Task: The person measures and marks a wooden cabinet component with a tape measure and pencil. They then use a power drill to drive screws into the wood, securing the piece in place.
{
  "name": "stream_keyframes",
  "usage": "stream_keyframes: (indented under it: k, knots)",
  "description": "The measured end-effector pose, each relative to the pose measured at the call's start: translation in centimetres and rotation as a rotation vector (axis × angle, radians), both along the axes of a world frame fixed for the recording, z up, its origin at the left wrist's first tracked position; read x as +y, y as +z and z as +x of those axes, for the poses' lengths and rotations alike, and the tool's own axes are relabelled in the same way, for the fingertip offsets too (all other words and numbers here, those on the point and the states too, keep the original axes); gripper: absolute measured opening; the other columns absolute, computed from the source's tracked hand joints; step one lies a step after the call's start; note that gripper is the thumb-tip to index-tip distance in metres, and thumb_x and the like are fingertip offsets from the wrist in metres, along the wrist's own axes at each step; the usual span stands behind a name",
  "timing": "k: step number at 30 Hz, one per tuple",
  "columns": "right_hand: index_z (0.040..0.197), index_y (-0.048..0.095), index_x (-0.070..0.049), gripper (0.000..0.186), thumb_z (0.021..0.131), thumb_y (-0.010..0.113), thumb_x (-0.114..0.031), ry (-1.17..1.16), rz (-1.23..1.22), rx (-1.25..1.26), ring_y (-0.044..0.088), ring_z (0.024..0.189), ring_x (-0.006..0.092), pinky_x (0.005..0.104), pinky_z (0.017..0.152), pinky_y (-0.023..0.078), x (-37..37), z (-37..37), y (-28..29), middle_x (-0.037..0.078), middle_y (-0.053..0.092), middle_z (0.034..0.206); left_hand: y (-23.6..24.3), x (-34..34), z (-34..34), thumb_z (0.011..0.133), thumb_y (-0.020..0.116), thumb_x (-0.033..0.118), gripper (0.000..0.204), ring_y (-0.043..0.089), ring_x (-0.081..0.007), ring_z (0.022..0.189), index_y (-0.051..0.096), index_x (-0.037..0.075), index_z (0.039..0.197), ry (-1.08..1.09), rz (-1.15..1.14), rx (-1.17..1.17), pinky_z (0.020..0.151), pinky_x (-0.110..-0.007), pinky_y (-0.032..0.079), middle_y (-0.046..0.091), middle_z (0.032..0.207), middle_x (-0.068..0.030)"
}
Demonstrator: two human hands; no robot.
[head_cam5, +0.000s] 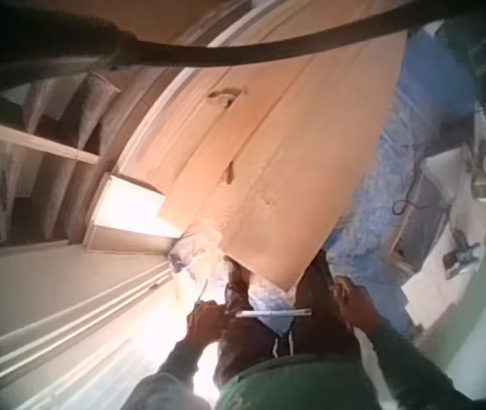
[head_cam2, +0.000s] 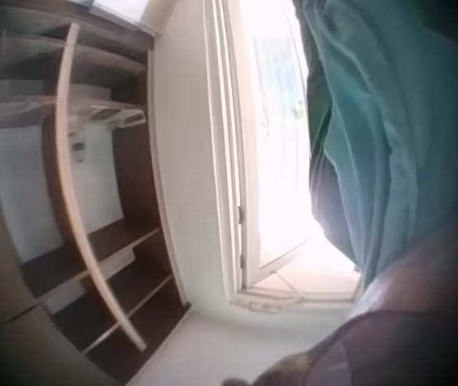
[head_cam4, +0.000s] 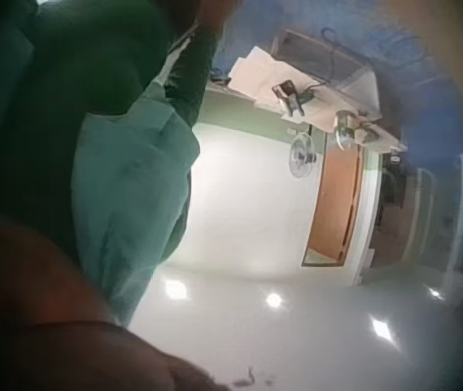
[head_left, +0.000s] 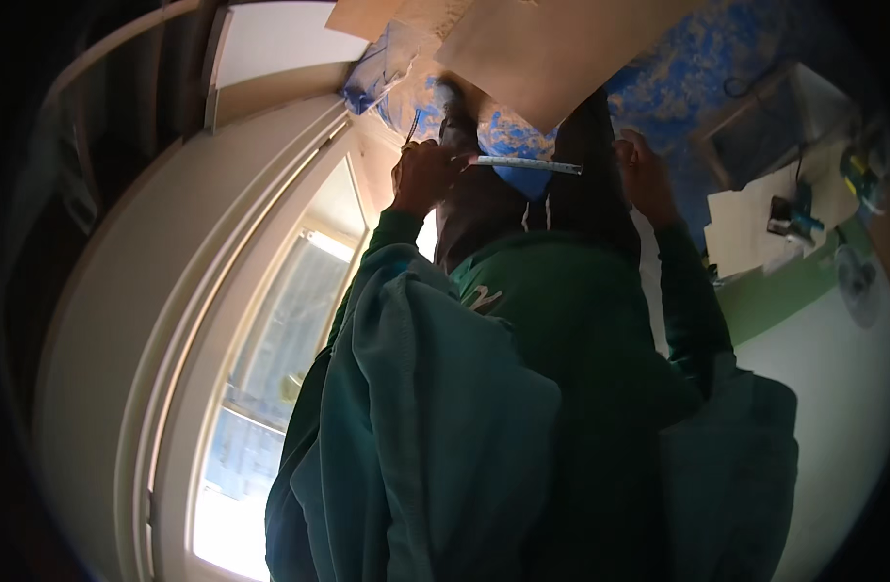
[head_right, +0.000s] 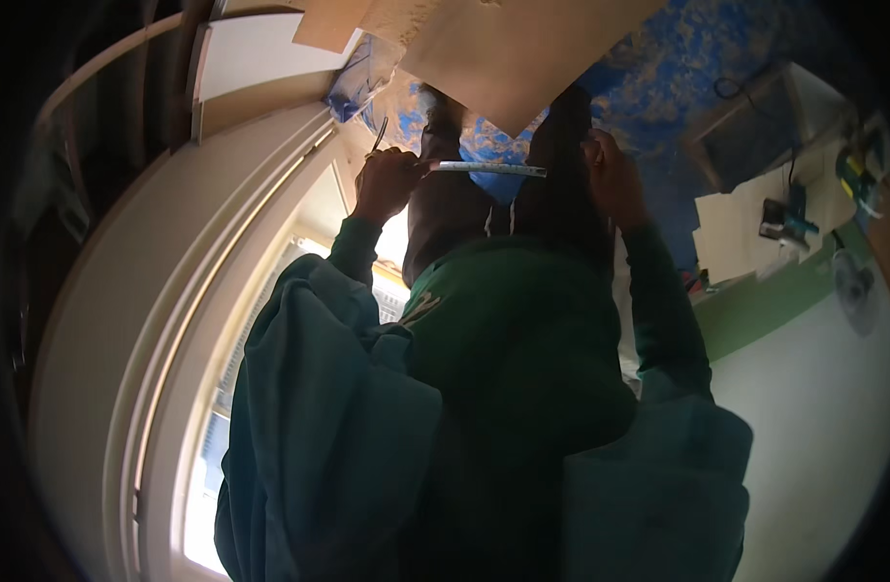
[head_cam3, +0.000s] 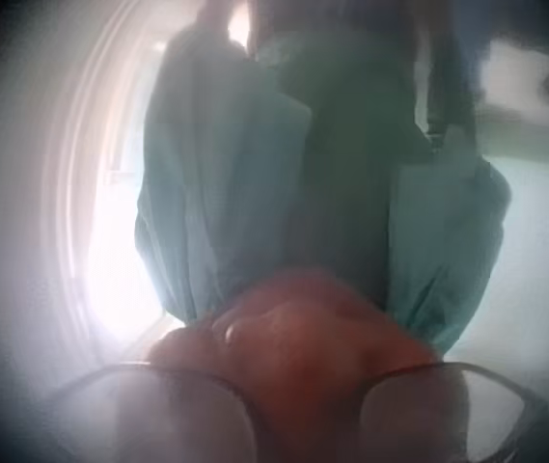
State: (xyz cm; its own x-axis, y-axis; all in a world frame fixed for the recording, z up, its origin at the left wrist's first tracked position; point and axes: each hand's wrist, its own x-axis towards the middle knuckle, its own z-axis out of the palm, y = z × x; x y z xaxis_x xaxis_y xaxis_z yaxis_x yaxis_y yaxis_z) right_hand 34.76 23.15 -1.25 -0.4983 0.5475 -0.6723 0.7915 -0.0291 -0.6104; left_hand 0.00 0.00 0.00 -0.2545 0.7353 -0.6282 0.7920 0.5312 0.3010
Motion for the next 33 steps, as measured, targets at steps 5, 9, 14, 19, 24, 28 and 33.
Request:
stream_keyframes:
  k: [5, 9, 14, 19, 24, 28, 33]
  knots:
    - [0.134, 0.064, -0.005, 0.034, 0.111, 0.058, -0.030, 0.230, 0.674, 0.013, 0.075, 0.083, 0.0340, 0.0447, 0.074, 0.058, -2.8, -4.4, -1.7, 0.017, 0.075, 0.093, -3.5, 0.7, -3.8, 0.096, 0.073, 0.047, 0.027, 0.068, -0.0345, 0.096, 0.083, 0.023, 0.106, -0.248, 0.125, -0.155, 0.085, -0.050, 0.054, 0.072, 0.092, -0.0110]
    - [0.124, 0.068, -0.006, 0.031, 0.111, 0.058, -0.033, -0.177, -0.008, -0.160, 0.072, 0.080, 0.0380, 0.0477, 0.073, 0.055, -9.7, -9.0, 1.3, 0.019, 0.073, 0.088, -1.4, 0.4, -7.2, 0.095, 0.072, 0.051, 0.032, 0.068, -0.0352, 0.096, 0.082, 0.022, 0.105, -0.382, 0.090, -0.215, 0.084, -0.049, 0.056, 0.072, 0.090, -0.0111]
    - [0.114, 0.072, -0.005, 0.041, 0.109, 0.058, -0.043, -0.314, 0.218, -0.287, 0.069, 0.086, 0.0503, 0.0529, 0.075, 0.054, -13.7, -9.0, -1.1, 0.027, 0.073, 0.092, -2.5, 0.9, -7.2, 0.096, 0.070, 0.058, 0.047, 0.070, -0.0373, 0.095, 0.083, 0.013, 0.094, -0.418, 0.200, 0.022, 0.086, -0.050, 0.057, 0.074, 0.094, -0.0136]
    - [0.106, 0.075, -0.003, 0.046, 0.106, 0.060, -0.047, -0.589, 0.108, -0.038, 0.075, 0.078, 0.0347, 0.0441, 0.071, 0.056, -16.7, -7.9, -5.9, 0.019, 0.075, 0.086, -8.3, 5.9, -10.6, 0.098, 0.068, 0.054, 0.046, 0.069, -0.0410, 0.089, 0.082, 0.011, 0.093, -0.518, 0.392, 0.018, 0.081, -0.052, 0.055, 0.074, 0.090, -0.0159]
    - [0.103, 0.079, -0.005, 0.032, 0.103, 0.067, -0.034, -0.928, 0.008, 0.053, 0.064, 0.061, 0.0080, 0.0275, 0.057, 0.051, -16.7, -10.9, -7.7, 0.006, 0.072, 0.072, -8.7, 11.1, -9.3, 0.100, 0.069, 0.050, 0.041, 0.070, -0.0342, 0.088, 0.081, 0.011, 0.103, -0.775, 0.429, 0.066, 0.083, -0.048, 0.054, 0.075, 0.098, -0.0102]
    - [0.097, 0.080, -0.002, 0.028, 0.101, 0.071, -0.028, -1.077, 0.099, 0.010, 0.061, 0.055, 0.0067, 0.0253, 0.052, 0.048, -17.8, -12.3, -10.0, 0.004, 0.071, 0.067, -9.9, 11.3, -8.3, 0.099, 0.067, 0.058, 0.053, 0.071, -0.0379, 0.094, 0.081, 0.007, 0.104, -0.595, 0.362, 0.005, 0.087, -0.049, 0.055, 0.076, 0.100, -0.0133]
    - [0.096, 0.080, -0.001, 0.026, 0.100, 0.074, -0.026, -1.226, 0.138, 0.078, 0.059, 0.054, 0.0050, 0.0236, 0.050, 0.045, -18.0, -13.8, -11.4, 0.002, 0.069, 0.065, -10.0, 11.3, -8.7, 0.100, 0.064, 0.058, 0.050, 0.073, -0.0390, 0.099, 0.083, 0.011, 0.104, -0.535, 0.362, 0.022, 0.089, -0.051, 0.056, 0.078, 0.100, -0.0138]
